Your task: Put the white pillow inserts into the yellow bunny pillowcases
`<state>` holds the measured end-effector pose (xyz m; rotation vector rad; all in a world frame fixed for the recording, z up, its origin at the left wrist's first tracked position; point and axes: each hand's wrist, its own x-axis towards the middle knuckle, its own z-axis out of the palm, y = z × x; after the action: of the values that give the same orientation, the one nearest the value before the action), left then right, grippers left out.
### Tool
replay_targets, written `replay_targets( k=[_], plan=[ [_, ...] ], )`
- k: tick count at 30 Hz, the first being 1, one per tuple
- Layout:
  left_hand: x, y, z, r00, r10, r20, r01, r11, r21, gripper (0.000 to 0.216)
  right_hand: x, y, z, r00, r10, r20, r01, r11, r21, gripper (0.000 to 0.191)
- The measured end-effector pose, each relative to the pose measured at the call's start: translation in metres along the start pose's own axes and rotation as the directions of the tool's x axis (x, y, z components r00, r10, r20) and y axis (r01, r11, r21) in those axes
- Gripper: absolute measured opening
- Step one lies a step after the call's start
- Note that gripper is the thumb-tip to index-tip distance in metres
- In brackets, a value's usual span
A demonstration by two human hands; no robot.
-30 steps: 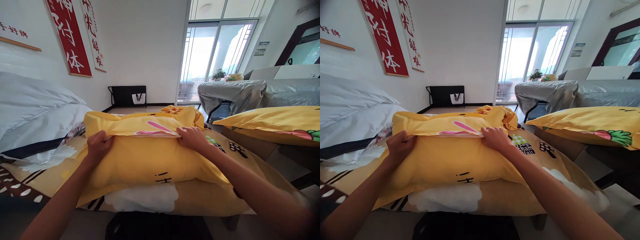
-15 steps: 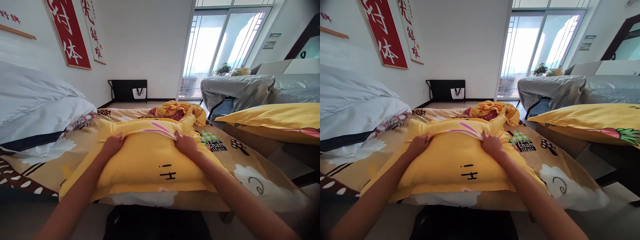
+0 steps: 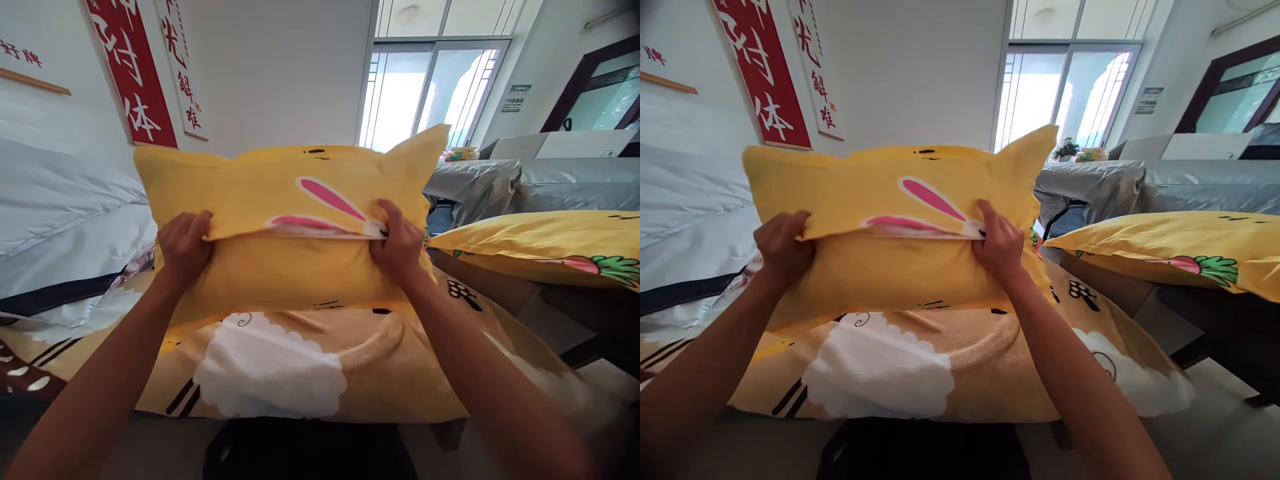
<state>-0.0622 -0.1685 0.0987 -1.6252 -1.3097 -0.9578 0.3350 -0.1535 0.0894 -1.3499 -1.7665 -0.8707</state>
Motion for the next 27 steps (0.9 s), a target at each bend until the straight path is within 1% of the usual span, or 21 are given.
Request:
replay_targets(
  k=[1, 2, 3, 4, 5, 6, 7, 10, 13, 14, 15, 17, 18, 19, 20, 21, 23, 24, 25, 26, 27],
  plan=[
    [-0.017, -0.002, 0.002, 0.993, 0.063, 0.101, -0.063, 0.998, -0.009, 0.023, -0.011, -0.002, 0.003, 0.992, -0.044, 0.114, 0.042, 0.999, 0.018, 0.055],
    [-0.035, -0.005, 0.005, 0.971, 0.125, 0.202, -0.12, 0.992, -0.039, 0.022, -0.023, -0.005, 0.007, 0.958, -0.107, 0.265, 0.098, 0.994, 0.048, 0.053],
    [-0.052, -0.006, 0.01, 0.942, 0.18, 0.283, -0.165, 0.983, -0.077, 0.019, -0.034, -0.009, 0.012, 0.891, -0.177, 0.418, 0.153, 0.984, 0.091, 0.05],
    [-0.067, -0.007, 0.015, 0.899, 0.235, 0.369, -0.201, 0.971, -0.128, 0.019, -0.045, -0.015, 0.018, 0.807, -0.236, 0.541, 0.195, 0.972, 0.133, 0.046],
    [-0.079, -0.008, 0.02, 0.868, 0.254, 0.427, -0.206, 0.966, -0.155, 0.019, -0.054, -0.022, 0.023, 0.731, -0.275, 0.625, 0.222, 0.961, 0.164, 0.041],
    [-0.088, -0.008, 0.025, 0.845, 0.252, 0.472, -0.197, 0.967, -0.164, 0.02, -0.061, -0.028, 0.028, 0.682, -0.292, 0.67, 0.234, 0.956, 0.178, 0.037],
    [-0.094, -0.008, 0.029, 0.831, 0.234, 0.504, -0.177, 0.971, -0.157, 0.021, -0.065, -0.035, 0.032, 0.665, -0.294, 0.687, 0.238, 0.955, 0.178, 0.035],
    [-0.095, -0.008, 0.027, 0.81, 0.174, 0.56, -0.13, 0.984, -0.119, 0.024, -0.067, -0.043, 0.031, 0.675, -0.29, 0.679, 0.221, 0.957, 0.189, 0.034],
    [-0.092, -0.008, 0.01, 0.738, 0.17, 0.653, -0.105, 0.985, -0.137, 0.024, -0.059, -0.03, 0.013, 0.627, -0.428, 0.651, 0.21, 0.898, 0.387, 0.025],
    [-0.092, -0.008, 0.004, 0.717, 0.161, 0.678, -0.091, 0.986, -0.139, 0.025, -0.056, -0.022, 0.005, 0.651, -0.47, 0.596, 0.224, 0.869, 0.441, 0.025],
    [-0.094, -0.009, -0.001, 0.703, 0.153, 0.694, -0.079, 0.987, -0.137, 0.027, -0.051, -0.013, -0.004, 0.716, -0.473, 0.514, 0.247, 0.859, 0.447, 0.026],
    [-0.099, -0.01, -0.007, 0.693, 0.15, 0.705, -0.077, 0.988, -0.135, 0.028, -0.039, 0.008, -0.021, 0.897, -0.337, 0.288, 0.256, 0.924, 0.284, 0.034],
    [-0.101, -0.01, -0.008, 0.686, 0.158, 0.71, -0.084, 0.987, -0.138, 0.029, -0.032, 0.019, -0.028, 0.957, -0.236, 0.169, 0.212, 0.966, 0.151, 0.039],
    [-0.103, -0.009, -0.009, 0.675, 0.17, 0.718, -0.093, 0.985, -0.146, 0.028, -0.024, 0.03, -0.034, 0.984, -0.156, 0.085, 0.154, 0.987, 0.035, 0.045],
    [-0.103, -0.008, -0.011, 0.663, 0.182, 0.726, -0.098, 0.983, -0.157, 0.025, -0.016, 0.04, -0.038, 0.991, -0.116, 0.067, 0.119, 0.992, -0.044, 0.047],
    [-0.103, -0.005, -0.014, 0.648, 0.197, 0.736, -0.099, 0.98, -0.174, 0.02, -0.009, 0.048, -0.042, 0.988, -0.103, 0.118, 0.114, 0.989, -0.091, 0.046],
    [-0.099, 0.004, -0.026, 0.626, 0.272, 0.731, -0.119, 0.96, -0.255, 0.009, 0.002, 0.059, -0.048, 0.937, -0.105, 0.334, 0.159, 0.977, -0.139, 0.034],
    [-0.095, 0.01, -0.034, 0.64, 0.332, 0.693, -0.145, 0.938, -0.316, 0.013, 0.006, 0.062, -0.052, 0.899, -0.092, 0.429, 0.179, 0.969, -0.168, 0.03],
    [-0.09, 0.016, -0.044, 0.686, 0.393, 0.612, -0.187, 0.909, -0.373, 0.017, 0.008, 0.063, -0.055, 0.869, -0.071, 0.489, 0.195, 0.959, -0.207, 0.029],
    [-0.084, 0.022, -0.053, 0.759, 0.43, 0.489, -0.242, 0.883, -0.402, 0.019, 0.009, 0.063, -0.059, 0.855, -0.058, 0.515, 0.213, 0.945, -0.248, 0.028],
    [-0.076, 0.027, -0.061, 0.837, 0.433, 0.334, -0.297, 0.873, -0.386, 0.022, 0.01, 0.062, -0.063, 0.858, -0.063, 0.51, 0.234, 0.932, -0.278, 0.025]
  ],
)
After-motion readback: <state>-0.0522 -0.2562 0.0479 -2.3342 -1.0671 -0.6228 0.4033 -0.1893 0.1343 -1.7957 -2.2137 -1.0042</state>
